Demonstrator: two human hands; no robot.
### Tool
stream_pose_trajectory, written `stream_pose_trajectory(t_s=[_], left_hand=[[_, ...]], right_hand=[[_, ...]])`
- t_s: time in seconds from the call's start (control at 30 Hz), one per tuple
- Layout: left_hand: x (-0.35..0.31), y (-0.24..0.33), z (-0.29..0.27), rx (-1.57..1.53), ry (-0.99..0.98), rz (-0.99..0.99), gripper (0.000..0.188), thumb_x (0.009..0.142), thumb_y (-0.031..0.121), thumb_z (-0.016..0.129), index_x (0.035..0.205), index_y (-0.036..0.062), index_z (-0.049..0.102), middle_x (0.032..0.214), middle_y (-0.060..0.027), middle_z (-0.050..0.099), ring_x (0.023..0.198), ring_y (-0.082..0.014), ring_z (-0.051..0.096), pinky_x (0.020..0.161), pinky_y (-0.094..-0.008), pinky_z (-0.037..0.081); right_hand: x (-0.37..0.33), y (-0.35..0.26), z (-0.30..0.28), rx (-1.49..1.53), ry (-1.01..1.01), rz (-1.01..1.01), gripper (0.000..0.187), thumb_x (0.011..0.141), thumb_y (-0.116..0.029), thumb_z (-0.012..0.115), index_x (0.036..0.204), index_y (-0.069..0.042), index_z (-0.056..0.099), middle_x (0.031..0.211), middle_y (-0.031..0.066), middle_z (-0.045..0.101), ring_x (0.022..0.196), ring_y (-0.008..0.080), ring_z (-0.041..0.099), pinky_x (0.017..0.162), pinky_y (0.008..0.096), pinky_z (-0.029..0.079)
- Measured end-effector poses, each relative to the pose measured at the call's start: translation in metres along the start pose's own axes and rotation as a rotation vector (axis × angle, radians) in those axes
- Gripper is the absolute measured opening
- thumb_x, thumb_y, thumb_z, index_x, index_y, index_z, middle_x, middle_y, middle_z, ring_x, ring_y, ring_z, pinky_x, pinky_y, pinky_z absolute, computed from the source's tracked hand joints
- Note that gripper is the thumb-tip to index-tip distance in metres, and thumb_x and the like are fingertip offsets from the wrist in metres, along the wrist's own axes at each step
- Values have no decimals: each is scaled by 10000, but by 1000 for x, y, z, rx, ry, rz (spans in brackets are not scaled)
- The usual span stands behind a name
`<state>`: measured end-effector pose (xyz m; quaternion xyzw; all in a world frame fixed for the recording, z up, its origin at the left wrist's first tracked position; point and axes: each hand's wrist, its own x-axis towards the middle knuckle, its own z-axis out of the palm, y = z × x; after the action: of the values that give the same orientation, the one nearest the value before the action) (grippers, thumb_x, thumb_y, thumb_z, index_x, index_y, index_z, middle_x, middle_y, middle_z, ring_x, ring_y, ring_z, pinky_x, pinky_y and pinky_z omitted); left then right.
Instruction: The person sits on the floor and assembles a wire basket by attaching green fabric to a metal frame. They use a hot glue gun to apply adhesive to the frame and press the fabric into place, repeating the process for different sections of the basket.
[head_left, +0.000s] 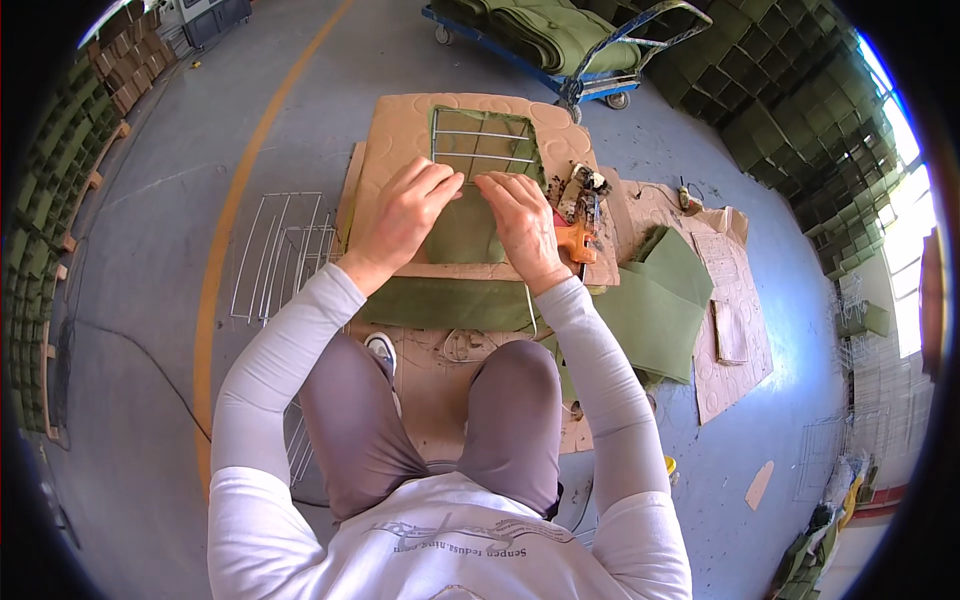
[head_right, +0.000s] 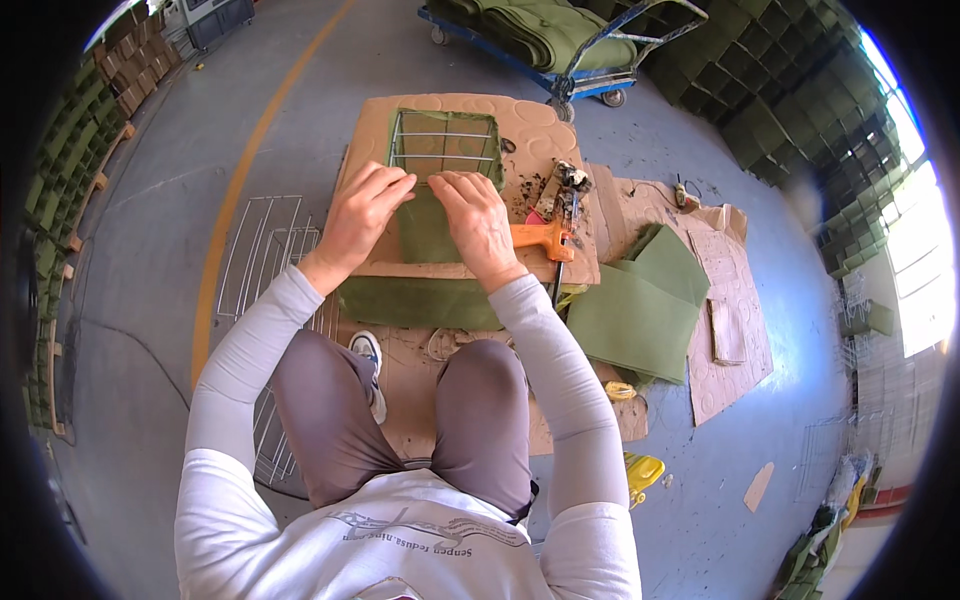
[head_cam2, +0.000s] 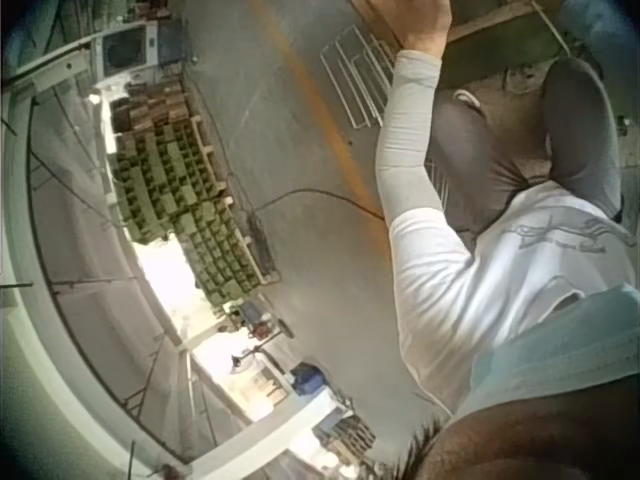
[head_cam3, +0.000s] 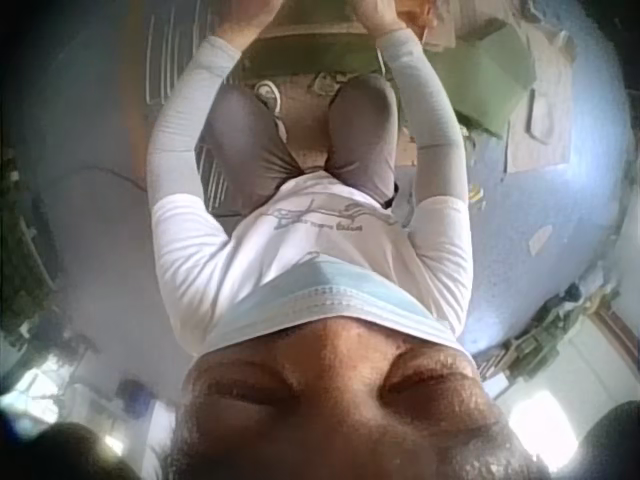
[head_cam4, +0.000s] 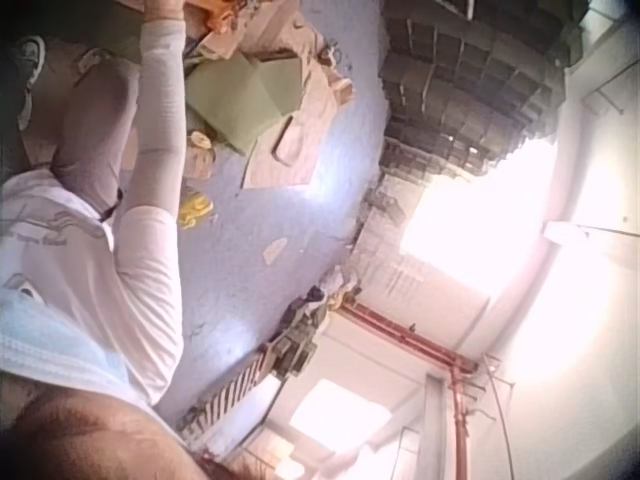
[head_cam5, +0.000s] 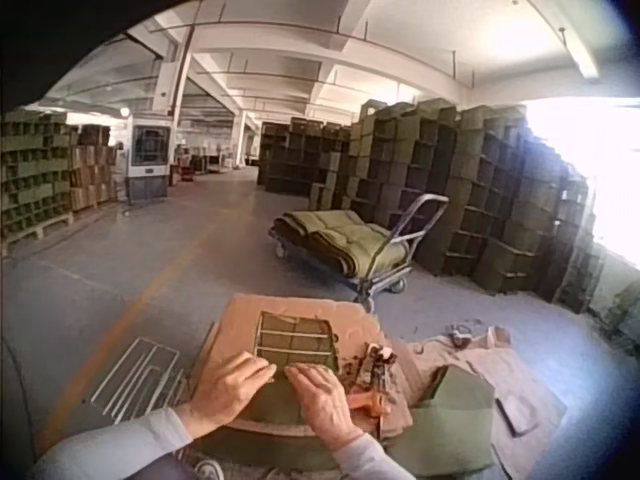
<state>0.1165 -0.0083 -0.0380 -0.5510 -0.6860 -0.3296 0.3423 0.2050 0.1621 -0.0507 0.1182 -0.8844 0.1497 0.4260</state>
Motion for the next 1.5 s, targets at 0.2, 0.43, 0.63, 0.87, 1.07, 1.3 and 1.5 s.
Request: stream_pose_trajectory(t_s=[0.2,0.43,0.63,0.87,1.07,1.3,1.5], left_hand=[[14,-7,9,-10,-201,-16,101,763,22,708,848,-14,669,794,-100,579,805,-268,570,700,-383,494],[32,-34,14,-114,-454,-46,102,815,79,690,842,-19,682,840,-131,629,825,-304,598,738,-410,493],[30,-2,-13,-75,-107,-70,151,785,22,715,933,0,696,864,-97,648,841,-266,616,746,-368,517],[21,11,19,20,-129,39,170,781,63,709,937,20,655,922,-71,599,926,-226,574,799,-339,518],[27,-1,32,-92,-266,12,129,788,44,717,906,-3,691,824,-84,575,836,-249,557,728,-371,497],[37,-19,39,-308,-407,-137,124,843,99,688,882,-19,695,806,-115,582,826,-282,562,752,-415,471],[32,-12,36,-217,-309,-77,163,822,58,707,962,-26,699,850,-105,602,853,-267,573,771,-395,491]], right_hand=[[7,3,4,92,-107,108,93,849,-46,593,928,-39,640,845,132,663,802,327,618,759,414,482],[32,16,-14,202,-389,213,145,916,-131,609,910,-22,705,828,184,689,816,392,650,732,432,512],[20,4,-54,265,67,365,186,928,-33,574,1083,-13,675,1011,167,701,909,319,681,811,372,531],[-17,23,-26,-44,-47,57,345,799,27,564,1137,8,631,1148,146,661,1097,331,600,986,399,459],[-2,24,-28,16,-164,42,219,763,28,557,955,-18,650,800,150,650,837,349,620,803,420,499],[34,36,-50,103,-557,177,132,909,-84,600,983,-24,692,880,227,672,887,379,658,757,439,515],[-11,35,-51,240,18,366,195,931,-58,599,1102,-27,687,1080,147,706,971,297,678,841,364,523]])
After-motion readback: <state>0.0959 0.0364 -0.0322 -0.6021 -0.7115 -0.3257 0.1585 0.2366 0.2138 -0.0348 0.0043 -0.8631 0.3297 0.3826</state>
